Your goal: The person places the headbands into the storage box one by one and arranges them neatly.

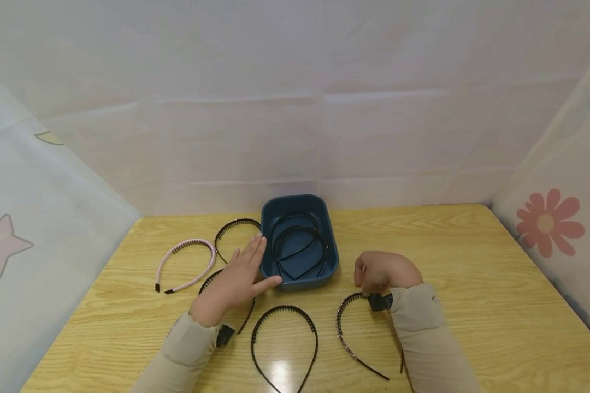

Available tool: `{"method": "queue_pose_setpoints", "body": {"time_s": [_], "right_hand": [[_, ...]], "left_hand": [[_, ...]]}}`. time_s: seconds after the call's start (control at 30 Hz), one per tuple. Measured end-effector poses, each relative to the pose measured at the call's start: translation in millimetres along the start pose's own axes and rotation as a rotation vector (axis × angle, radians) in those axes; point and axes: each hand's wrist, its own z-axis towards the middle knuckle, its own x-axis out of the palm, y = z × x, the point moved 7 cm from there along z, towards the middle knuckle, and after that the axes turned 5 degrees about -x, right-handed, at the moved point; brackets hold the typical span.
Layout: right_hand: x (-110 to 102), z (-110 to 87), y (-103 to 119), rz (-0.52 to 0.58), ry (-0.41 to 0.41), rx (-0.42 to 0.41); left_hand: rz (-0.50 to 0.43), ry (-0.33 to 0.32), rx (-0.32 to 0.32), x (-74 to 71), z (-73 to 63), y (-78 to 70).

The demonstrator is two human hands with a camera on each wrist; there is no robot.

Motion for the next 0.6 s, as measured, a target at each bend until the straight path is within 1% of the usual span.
{"method": "queue_pose_setpoints", "body": {"time_s": [0.27,0.4,0.6], "right_hand": [[-2.7,-0.7,-4.8,-0.057,-0.034,0.042],[-6.3,-1.4,-4.1,-0.080,-0.056,0.016],[-11.0,-0.1,-3.4,-0.104,-0.078,-0.024]], "left_hand": [[0.008,0.008,-0.001,-0.1,0.0,-0.3],[0.011,0.010,-0.003,0.6,0.2,0.2],[0.002,-0.009,0.005,-0.5,-0.7,-1.0]]}}
